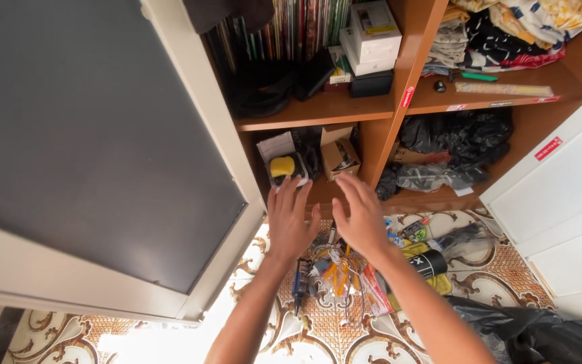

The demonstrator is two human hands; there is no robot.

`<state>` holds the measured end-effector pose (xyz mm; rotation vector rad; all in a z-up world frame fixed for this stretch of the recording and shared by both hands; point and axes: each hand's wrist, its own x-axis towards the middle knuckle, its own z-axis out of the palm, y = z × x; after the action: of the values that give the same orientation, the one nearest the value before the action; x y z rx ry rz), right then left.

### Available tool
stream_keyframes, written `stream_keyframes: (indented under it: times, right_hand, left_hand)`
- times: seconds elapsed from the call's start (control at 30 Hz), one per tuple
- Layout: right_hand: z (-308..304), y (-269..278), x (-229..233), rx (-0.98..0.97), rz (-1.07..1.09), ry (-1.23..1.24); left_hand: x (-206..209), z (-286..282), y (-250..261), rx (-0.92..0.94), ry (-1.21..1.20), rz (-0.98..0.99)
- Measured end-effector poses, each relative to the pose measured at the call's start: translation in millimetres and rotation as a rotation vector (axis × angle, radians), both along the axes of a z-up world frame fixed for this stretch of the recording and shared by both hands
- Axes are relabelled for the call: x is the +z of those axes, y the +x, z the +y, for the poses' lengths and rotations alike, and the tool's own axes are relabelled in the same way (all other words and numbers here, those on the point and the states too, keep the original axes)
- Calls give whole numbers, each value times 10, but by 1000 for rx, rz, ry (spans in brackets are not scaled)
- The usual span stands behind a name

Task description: The person kneels on the floor and organizes items in a closet. They pick up combs and a small bag from a table, place them in a black trash bag, and then remove a black pouch, a white box, and a small green box from the closet shelves, placing them on the floor.

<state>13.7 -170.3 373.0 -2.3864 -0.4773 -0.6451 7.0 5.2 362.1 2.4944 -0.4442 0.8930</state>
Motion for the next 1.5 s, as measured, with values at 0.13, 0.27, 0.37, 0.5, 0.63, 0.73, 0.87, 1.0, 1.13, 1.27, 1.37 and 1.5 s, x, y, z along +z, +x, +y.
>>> stream_keyframes:
  times: [0.13,0.27,0.37,0.5,0.63,0.73,0.87,1.0,1.13,1.27,1.37,1.5]
  right_hand:
    - [-126,519,126,-23,-91,-81]
    - [-143,1085,237,-6,-96,-54]
    - [-148,1567,214,-12,-103,-76]
    - [-119,2225,158,-12,-155,-139]
    - [-79,2748,140,22,-145,-177]
    - [-18,2974,158,11,-209,-229]
    - [29,3058,184,-42,-182,-259]
    - [89,3082,201,-65,-208,-238]
    - [126,3083,198,-113,-147,-251]
    - [100,3095,191,-103,-127,-226]
    - [80,3094,156,-86,-129,-190]
    - [41,3073,113,-33,-160,-65]
  left_hand:
    - [-51,24,518,-20,24,9]
    - [-72,-4,1181,-33,52,-5]
    - [-84,-40,1726,-42,107,42]
    - [-29,-80,2367,-41,156,66]
    - [4,-101,2900,28,260,65]
    - [-39,-132,3066,75,290,20]
    - [-64,-165,3002,93,206,9]
    - [-2,-167,2998,112,169,-5]
    - [19,-162,2986,117,159,-12]
    - [29,-177,2992,121,150,-5]
    - [18,-172,2992,121,150,2]
    - [25,-174,2992,124,155,22]
